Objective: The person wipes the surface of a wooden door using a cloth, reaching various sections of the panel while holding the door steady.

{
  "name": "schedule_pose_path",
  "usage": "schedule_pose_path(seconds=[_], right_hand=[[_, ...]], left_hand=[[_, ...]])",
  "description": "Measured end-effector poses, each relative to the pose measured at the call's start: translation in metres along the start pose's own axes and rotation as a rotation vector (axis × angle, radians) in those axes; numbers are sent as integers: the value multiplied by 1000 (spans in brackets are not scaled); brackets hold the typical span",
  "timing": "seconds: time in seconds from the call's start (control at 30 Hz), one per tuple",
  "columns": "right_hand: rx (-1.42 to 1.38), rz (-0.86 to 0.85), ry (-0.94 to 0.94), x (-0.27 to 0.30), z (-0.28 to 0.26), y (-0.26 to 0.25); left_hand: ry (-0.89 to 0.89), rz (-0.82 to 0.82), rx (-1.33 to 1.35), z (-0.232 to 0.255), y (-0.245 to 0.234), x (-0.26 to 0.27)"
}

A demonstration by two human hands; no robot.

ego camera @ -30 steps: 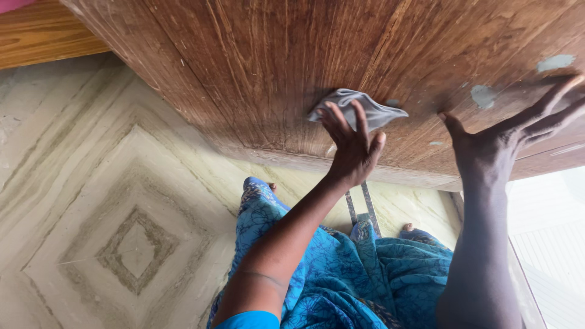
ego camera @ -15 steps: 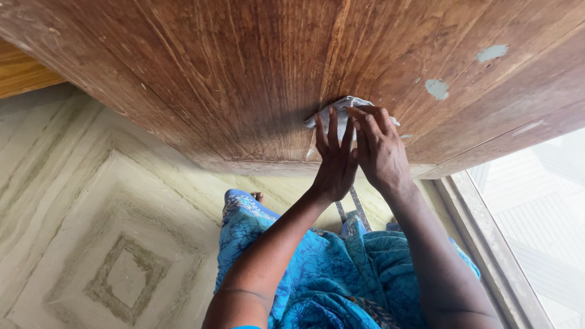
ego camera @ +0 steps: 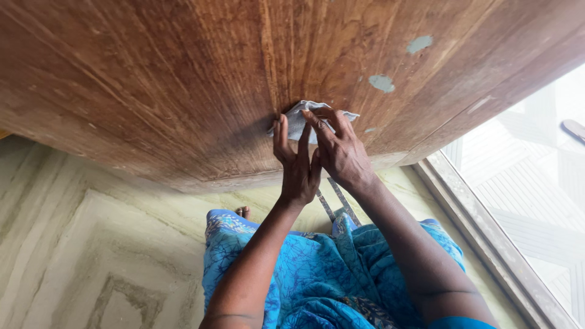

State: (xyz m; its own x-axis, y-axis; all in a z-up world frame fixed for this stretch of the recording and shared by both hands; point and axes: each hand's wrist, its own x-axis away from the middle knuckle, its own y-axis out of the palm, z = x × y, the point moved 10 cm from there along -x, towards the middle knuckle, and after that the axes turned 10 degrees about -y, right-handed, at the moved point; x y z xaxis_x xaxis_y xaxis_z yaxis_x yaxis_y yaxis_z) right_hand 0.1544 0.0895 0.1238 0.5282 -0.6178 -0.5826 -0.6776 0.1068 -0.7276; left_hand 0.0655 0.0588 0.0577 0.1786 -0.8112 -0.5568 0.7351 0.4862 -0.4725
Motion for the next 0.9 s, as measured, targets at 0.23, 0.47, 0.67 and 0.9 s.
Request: schedule_pose_path(seconds=[0.23,0.47,0.67,0.9], right_hand=[[74,248,-81,1,-1,-48],[79,510,51,17,62,-115],[101,560,-8,21,57,-113],[318,528,24,35,87,-100]], left_hand=[[-1,73,-73,-3,-22,-9],[-108,253,-154,-33,-53,-17],[-95,315,-164,-39,-67,-24],[-94,307,-184,-41,-64,-23]])
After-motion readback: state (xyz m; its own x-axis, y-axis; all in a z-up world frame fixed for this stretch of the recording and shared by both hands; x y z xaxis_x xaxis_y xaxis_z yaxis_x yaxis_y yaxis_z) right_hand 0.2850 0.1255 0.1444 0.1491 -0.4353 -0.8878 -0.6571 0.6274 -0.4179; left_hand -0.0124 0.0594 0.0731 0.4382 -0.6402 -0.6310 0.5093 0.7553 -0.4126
